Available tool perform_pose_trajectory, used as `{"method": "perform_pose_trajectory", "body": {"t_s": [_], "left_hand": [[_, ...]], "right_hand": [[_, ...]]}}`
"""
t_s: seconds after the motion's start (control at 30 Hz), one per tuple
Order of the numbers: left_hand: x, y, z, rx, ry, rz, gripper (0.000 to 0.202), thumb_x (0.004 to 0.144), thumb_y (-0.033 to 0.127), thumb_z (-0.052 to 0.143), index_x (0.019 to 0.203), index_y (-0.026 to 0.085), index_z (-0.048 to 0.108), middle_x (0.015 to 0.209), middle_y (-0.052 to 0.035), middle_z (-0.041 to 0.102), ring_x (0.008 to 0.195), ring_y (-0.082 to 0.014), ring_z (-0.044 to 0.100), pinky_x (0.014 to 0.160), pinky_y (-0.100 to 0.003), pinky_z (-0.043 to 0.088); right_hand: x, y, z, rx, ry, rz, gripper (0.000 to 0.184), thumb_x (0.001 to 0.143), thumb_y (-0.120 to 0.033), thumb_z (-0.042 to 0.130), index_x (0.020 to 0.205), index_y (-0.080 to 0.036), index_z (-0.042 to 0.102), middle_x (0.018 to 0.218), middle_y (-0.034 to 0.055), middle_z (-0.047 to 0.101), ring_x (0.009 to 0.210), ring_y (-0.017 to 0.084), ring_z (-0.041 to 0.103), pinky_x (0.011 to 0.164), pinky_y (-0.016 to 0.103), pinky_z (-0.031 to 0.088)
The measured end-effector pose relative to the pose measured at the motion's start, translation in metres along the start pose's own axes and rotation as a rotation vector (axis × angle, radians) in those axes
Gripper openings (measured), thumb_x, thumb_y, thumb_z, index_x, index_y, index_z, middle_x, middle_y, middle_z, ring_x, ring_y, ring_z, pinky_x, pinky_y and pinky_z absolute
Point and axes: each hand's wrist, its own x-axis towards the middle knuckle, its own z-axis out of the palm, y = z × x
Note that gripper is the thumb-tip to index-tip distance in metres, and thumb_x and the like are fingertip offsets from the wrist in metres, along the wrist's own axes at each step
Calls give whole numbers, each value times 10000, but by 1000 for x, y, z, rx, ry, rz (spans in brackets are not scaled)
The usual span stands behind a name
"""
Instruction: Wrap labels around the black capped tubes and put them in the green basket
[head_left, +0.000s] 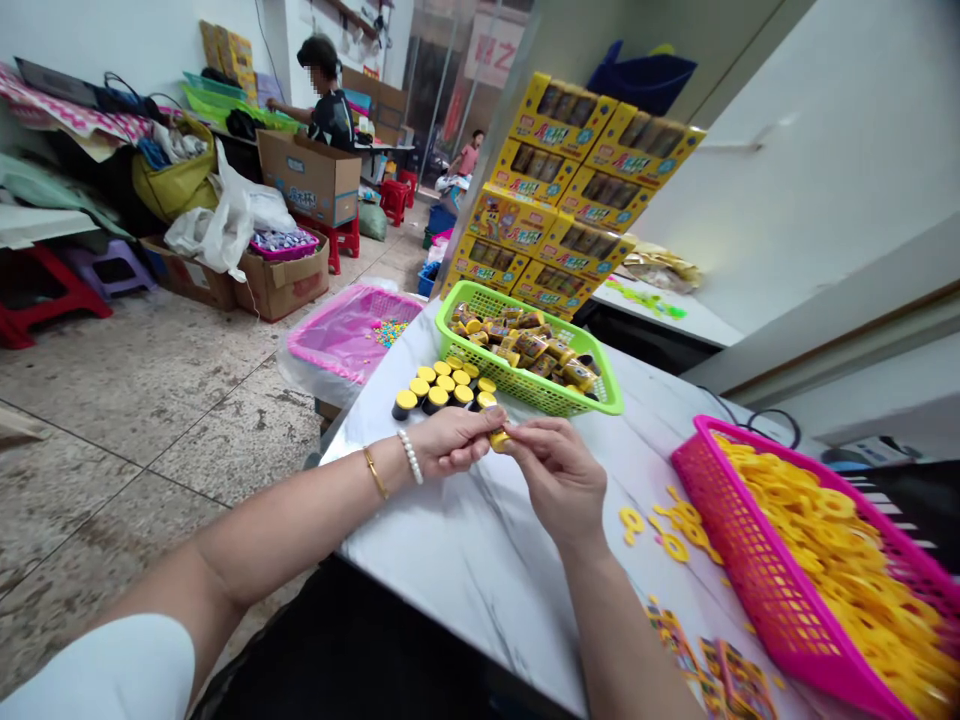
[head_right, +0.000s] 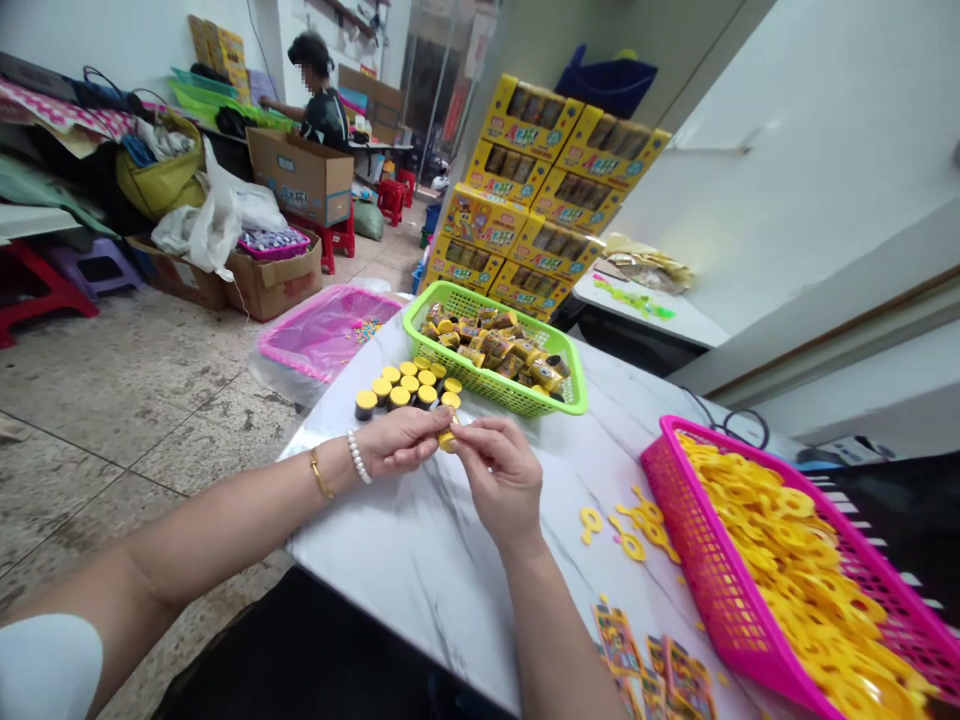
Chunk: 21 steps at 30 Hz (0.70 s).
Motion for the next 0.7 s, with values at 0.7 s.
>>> {"method": "perform_pose_trajectory", "body": {"t_s": [0.7], "left_hand": [[0,-5,2,-12,-53,82,210,932,322,661,873,145,566,561,12,629,344,-35,467,339,-145,252]], "right_hand": [[8,11,-57,-618,-168,113,143,797,-331,715,863,-263,822,878,66,755,798,228,680,831,402,545]]}}
